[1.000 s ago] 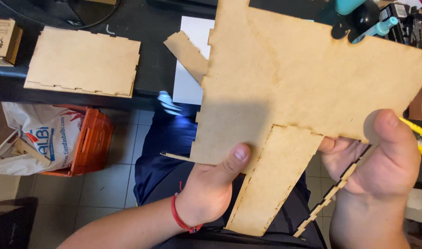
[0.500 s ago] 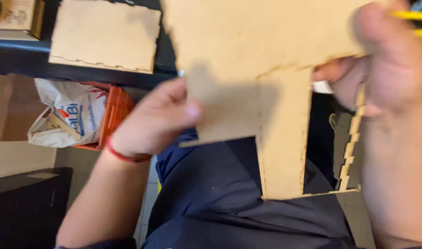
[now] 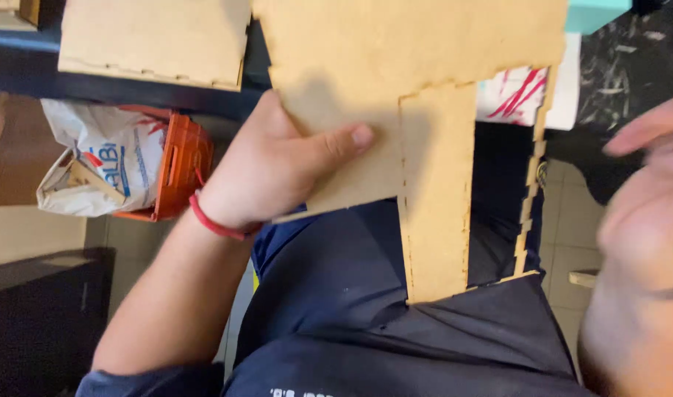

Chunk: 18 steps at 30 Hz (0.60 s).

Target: Removing laser-cut wooden pieces from a sheet and using a utility knife to separate them

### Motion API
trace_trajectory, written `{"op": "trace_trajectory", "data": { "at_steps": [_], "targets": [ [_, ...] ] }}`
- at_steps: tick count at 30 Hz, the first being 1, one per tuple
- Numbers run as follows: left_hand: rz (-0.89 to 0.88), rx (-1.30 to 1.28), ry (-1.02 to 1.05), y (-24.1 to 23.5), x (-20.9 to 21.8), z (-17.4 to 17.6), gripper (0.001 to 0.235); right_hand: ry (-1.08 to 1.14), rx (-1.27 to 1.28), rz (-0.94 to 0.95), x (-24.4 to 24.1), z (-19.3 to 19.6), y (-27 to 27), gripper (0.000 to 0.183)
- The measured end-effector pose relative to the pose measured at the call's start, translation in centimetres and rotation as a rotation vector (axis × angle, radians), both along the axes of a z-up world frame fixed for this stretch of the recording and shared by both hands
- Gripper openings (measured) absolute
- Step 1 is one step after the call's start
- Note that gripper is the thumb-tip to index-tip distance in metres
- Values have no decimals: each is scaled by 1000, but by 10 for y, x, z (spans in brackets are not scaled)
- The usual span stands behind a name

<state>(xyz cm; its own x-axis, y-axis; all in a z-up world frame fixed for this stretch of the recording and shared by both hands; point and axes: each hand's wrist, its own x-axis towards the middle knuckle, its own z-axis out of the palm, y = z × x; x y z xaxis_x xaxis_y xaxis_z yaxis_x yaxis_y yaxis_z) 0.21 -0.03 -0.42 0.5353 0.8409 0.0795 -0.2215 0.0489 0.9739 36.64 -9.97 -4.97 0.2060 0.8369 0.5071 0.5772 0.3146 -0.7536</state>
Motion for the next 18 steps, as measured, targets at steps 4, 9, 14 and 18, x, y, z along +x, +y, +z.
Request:
{"op": "trace_trajectory", "data": {
  "at_steps": [4, 9, 14, 18],
  "targets": [
    [68, -62, 97, -9, 8, 16, 44, 27, 0, 110, -101, 67, -17, 101],
    [58, 151, 119, -16, 12, 28, 47, -69, 103, 68, -147, 75, 3, 51],
    [78, 189, 238, -15, 7, 35, 40, -17, 47, 186, -165, 75, 18, 36],
    [68, 152, 186, -16, 7, 32, 32, -38, 33, 184, -169, 73, 19, 36]
  ]
}}
